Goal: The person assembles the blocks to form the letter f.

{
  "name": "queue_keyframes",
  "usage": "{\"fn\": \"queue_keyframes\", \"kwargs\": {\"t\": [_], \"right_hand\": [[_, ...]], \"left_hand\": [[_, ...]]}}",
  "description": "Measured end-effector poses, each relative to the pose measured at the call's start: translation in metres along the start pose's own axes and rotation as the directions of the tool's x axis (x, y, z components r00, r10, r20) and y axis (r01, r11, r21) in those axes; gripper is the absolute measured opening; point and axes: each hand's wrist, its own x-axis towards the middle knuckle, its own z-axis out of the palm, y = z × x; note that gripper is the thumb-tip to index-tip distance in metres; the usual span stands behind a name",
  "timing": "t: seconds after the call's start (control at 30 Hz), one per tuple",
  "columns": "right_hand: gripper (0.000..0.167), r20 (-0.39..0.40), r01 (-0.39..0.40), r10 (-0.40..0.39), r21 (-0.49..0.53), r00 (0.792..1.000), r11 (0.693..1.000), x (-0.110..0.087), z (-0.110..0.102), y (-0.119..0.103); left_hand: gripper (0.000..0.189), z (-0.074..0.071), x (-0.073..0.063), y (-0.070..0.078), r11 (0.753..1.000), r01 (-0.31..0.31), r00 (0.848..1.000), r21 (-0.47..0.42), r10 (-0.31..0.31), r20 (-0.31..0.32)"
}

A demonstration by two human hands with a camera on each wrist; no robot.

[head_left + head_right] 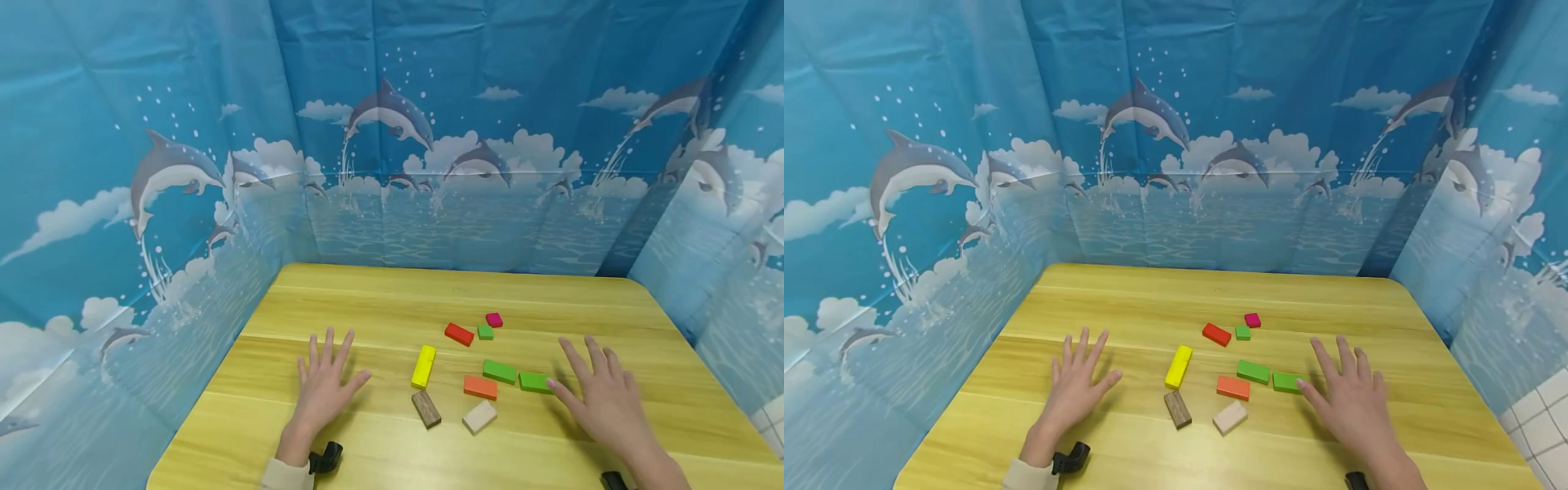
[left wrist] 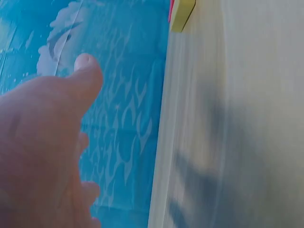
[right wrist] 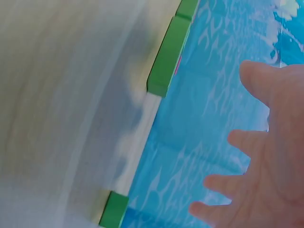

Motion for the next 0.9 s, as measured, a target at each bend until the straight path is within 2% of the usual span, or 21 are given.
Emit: {"fn": "queue_keyframes", "kwargs": {"t": [0.23, 0.33, 0.5, 0.6, 0.73, 0.9], "right_hand": [[0.09, -0.042, 0.112, -0.113, -0.024, 0.993, 0.993, 0.006, -0.004, -0.017], [0.088, -0.022, 0.129, -0.129, 0.017, 0.991, 0.991, 0.008, -0.003, -0.026], [0.083, 0.02, 0.126, -0.129, 0.106, 0.991, 0.986, 0.01, 0.003, -0.042], [0.08, 0.026, 0.148, -0.152, 0.136, 0.988, 0.98, 0.011, 0.01, -0.052], [0.078, 0.019, 0.21, -0.216, 0.166, 0.976, 0.964, 0.012, 0.019, -0.065], [0.078, 0.032, 0.269, -0.278, 0.165, 0.96, 0.949, 0.015, 0.026, -0.084]], "left_hand": [[0.08, 0.003, -0.003, 0.014, 0.991, -0.027, 0.999, -0.134, 0.033, 0.039], [0.081, 0.005, -0.005, 0.021, 0.983, -0.041, 0.997, -0.178, 0.052, 0.055], [0.081, 0.011, -0.008, 0.033, 0.965, -0.105, 0.991, -0.241, 0.121, 0.054], [0.083, 0.013, -0.01, 0.04, 0.951, -0.127, 0.985, -0.281, 0.153, 0.075], [0.083, 0.015, -0.013, 0.048, 0.939, -0.098, 0.983, -0.328, 0.144, 0.118], [0.082, 0.021, -0.016, 0.053, 0.927, -0.063, 0.982, -0.37, 0.123, 0.142]]}}
